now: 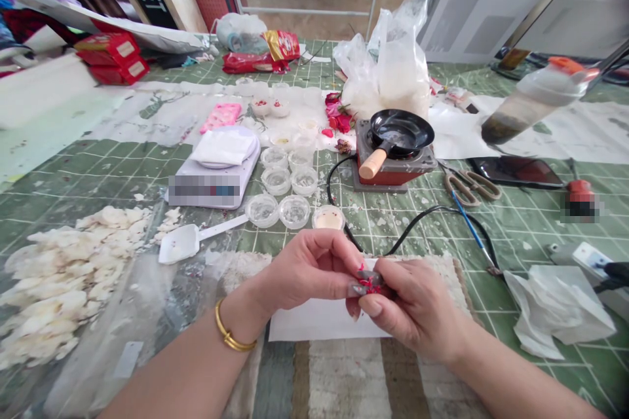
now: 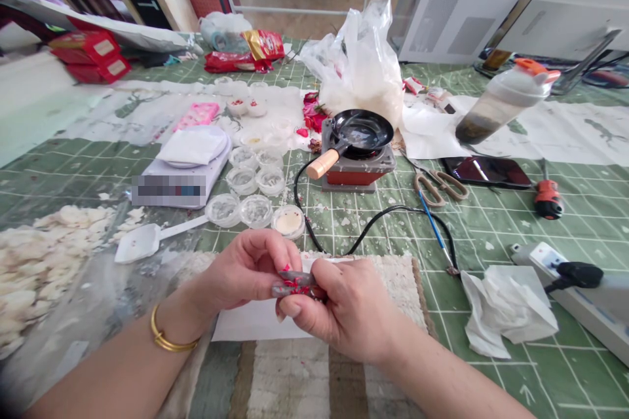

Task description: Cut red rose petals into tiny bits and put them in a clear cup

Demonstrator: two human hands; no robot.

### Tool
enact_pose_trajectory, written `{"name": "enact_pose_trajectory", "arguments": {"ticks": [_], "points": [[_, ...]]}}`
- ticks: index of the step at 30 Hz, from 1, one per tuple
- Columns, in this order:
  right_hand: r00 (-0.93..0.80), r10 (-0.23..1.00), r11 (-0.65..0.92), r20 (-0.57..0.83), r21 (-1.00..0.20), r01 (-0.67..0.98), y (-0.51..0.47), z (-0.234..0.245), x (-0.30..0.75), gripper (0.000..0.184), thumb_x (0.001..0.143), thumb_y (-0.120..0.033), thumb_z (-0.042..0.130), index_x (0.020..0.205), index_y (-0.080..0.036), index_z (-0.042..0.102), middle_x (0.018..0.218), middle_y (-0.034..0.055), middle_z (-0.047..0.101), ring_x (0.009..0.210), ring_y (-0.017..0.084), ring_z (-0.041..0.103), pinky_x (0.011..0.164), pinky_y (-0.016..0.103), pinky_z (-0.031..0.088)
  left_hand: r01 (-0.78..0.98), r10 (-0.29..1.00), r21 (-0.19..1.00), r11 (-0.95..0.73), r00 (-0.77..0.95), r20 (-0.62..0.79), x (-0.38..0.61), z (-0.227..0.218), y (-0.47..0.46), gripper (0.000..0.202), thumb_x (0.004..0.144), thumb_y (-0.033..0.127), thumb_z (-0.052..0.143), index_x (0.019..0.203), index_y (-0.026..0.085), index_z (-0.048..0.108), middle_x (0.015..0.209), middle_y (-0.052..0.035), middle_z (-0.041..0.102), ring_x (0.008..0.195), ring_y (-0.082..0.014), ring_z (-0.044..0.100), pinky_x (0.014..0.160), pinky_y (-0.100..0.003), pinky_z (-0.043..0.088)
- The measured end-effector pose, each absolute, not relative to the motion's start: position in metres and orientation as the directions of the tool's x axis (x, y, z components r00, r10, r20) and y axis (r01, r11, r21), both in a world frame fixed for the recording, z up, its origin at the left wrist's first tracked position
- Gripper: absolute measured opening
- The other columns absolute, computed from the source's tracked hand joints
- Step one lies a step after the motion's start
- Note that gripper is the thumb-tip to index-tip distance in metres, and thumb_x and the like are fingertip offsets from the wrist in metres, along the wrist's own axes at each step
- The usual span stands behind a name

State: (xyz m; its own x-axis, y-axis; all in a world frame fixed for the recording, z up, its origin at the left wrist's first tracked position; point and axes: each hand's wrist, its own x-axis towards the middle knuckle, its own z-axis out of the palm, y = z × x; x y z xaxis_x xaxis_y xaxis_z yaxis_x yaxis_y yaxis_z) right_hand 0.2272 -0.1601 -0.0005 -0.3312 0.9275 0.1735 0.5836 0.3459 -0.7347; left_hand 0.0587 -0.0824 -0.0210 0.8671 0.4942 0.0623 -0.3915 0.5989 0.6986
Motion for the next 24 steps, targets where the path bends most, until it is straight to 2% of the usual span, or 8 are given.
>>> {"name": "enact_pose_trajectory", "arguments": {"ticks": [5, 18, 24], "points": [[-0.341, 0.924, 0.346, 0.172, -0.753, 0.560, -0.1615, -0.0012, 0.2277, 0.050, 0.094, -0.055, 0.035, 0.071, -0.017, 0.058, 0.061, 0.0024, 0.066, 0.050, 0.010, 0.056, 0.049, 0.022, 0.036, -0.413, 0.490, 0.696, 0.587, 0.866, 0.101, 0.0589, -0.0195, -0.0823, 0.010, 0.073, 0.008, 0.072, 0.077, 0.012, 0.063, 0.080, -0.0026, 0.068, 0.062, -0.0129, 0.069, 0.053, -0.021, 0.057], [-0.343, 0.920, 0.359, 0.189, -0.759, 0.544, -0.1610, 0.0003, 0.2266, 0.048, 0.095, -0.053, 0.035, 0.072, -0.018, 0.058, 0.062, 0.0012, 0.068, 0.048, 0.009, 0.052, 0.048, 0.023, 0.034, -0.395, 0.485, 0.697, 0.599, 0.871, 0.078, 0.0573, -0.0196, -0.0813, 0.010, 0.073, 0.009, 0.072, 0.079, 0.012, 0.064, 0.077, -0.0031, 0.068, 0.058, -0.0129, 0.068, 0.050, -0.021, 0.055], [-0.332, 0.926, 0.350, 0.181, -0.746, 0.567, -0.1621, -0.0007, 0.2269, 0.051, 0.093, -0.057, 0.036, 0.070, -0.017, 0.058, 0.059, 0.0027, 0.064, 0.048, 0.010, 0.052, 0.048, 0.023, 0.034, -0.384, 0.481, 0.692, 0.611, 0.875, 0.060, 0.0575, -0.0200, -0.0829, 0.010, 0.073, 0.006, 0.071, 0.079, 0.012, 0.067, 0.075, -0.0026, 0.068, 0.057, -0.0118, 0.067, 0.049, -0.019, 0.055]]}}
